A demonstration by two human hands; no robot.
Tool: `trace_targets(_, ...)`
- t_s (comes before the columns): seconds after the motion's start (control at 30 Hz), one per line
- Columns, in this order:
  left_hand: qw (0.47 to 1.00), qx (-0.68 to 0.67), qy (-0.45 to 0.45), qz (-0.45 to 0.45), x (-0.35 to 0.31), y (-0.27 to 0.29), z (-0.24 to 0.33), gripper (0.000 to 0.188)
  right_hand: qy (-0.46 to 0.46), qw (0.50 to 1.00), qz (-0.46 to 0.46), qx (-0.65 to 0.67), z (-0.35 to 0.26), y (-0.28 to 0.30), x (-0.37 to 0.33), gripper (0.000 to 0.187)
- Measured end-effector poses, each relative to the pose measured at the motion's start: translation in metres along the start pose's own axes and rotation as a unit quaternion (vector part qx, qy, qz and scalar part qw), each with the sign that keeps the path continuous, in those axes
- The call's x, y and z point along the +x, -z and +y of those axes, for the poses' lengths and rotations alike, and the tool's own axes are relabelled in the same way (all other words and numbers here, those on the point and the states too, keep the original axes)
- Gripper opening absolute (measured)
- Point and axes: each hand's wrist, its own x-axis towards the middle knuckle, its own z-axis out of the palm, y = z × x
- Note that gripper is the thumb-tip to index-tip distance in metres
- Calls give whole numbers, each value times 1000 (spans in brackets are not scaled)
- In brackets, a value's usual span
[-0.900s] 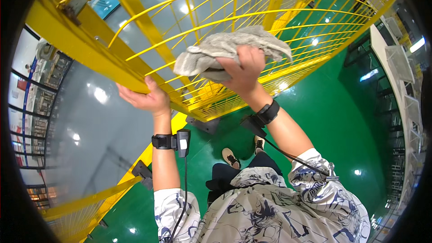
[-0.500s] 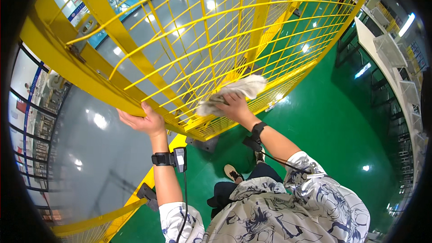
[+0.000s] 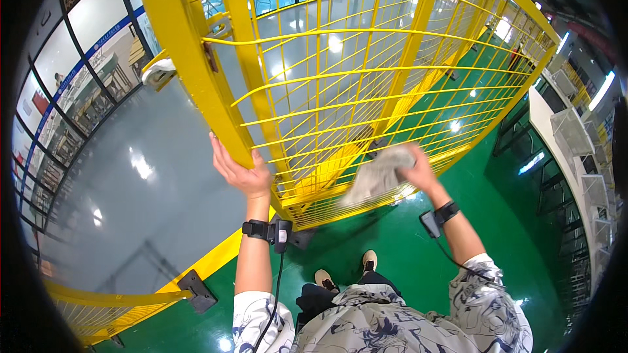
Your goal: Using a cloth to wipe down a yellow mesh security gate.
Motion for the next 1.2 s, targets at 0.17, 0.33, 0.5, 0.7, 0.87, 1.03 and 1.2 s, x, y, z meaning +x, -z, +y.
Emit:
trace_targets(0.17,1000,23,-10,2,-3,5,-9,62,274,931,241,24,-204,35,96,60)
trace_targets(0.33,1000,5,-10,-9,-8,-3,2,61,479,710,511,-75,-327,59,157,51)
trace_targets(0.5,1000,20,-14,-5,-2,7,-1,60,499,761,411,-57,-370,-14,152,48)
trace_targets(0.7,999,25,-4,-21,-3,4,2,62,482,796,351,-103,-331,-64,123,43)
trace_targets(0.87,1000,21,-19,-11,-5,4,-12,64,511,779,294,-214,-284,-107,94,33)
trace_targets(1.03,999,7,-23,-22,0,3,-3,64,490,836,198,-144,-217,-137,70,18)
trace_targets(1.2,999,4,-15,-42,-4,8,-8,67,505,832,190,-126,-207,-144,60,26)
